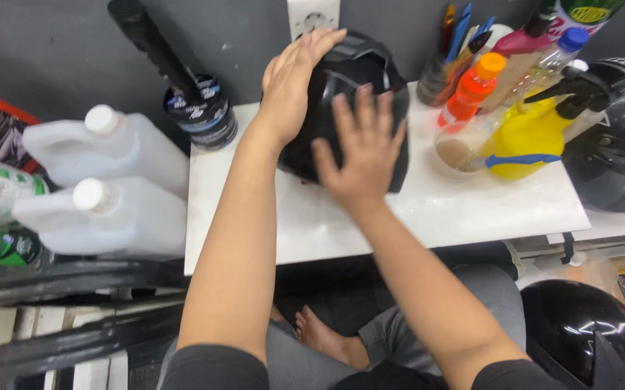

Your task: The person wipes the exterior of a black motorcycle helmet using a dark cloth. They rotate the helmet to clean different sides, including the front, top, and back, while sitting at a white table.

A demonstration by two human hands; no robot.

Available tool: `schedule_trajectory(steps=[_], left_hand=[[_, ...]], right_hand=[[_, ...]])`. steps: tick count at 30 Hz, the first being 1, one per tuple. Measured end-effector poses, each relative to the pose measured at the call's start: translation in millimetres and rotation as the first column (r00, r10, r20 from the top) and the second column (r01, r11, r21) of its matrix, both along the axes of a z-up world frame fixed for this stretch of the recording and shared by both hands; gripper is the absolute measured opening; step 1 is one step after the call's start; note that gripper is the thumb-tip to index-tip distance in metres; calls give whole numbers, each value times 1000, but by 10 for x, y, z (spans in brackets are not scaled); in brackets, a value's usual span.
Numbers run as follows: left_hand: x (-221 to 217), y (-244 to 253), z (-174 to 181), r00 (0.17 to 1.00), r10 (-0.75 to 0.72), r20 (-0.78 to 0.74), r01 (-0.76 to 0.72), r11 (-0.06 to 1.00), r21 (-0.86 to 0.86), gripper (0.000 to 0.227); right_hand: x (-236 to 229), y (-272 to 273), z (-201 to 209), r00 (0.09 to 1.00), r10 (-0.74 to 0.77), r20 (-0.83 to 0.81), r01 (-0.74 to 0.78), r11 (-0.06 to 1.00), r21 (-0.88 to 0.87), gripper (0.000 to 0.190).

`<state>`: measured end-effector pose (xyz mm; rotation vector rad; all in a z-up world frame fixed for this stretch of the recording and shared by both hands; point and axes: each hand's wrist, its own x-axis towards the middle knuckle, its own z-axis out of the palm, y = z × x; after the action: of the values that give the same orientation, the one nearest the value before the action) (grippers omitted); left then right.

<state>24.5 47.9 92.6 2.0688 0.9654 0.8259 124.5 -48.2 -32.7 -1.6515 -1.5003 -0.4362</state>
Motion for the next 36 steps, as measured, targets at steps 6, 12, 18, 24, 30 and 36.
schedule_trajectory(steps=[6,12,18,24,30,36], left_hand=[[-112,22,88,917,-117,381,232,934,-271,100],[-215,32,143,810,-136,570,422,810,-407,112],[-252,260,-92,762,-178,622,498,775,-388,126],[-349,274,-224,638,-174,750,522,814,-256,126],[-316,146,-305,513,-132,848,372,925,-81,106],[-347,130,-623,831,-280,480,187,954,233,35]], right_hand=[[15,-164,-692,985,172,29,-175,969,177,48],[-173,-191,-237,932,96,349,-131,988,78,42],[-78,83,603,852,230,471,-279,960,34,29],[-306,-41,462,932,162,323,-149,987,-66,48],[-477,-137,55,854,282,438,-276,958,-80,35],[-133,-49,368,686,680,260,-708,706,20,23]])
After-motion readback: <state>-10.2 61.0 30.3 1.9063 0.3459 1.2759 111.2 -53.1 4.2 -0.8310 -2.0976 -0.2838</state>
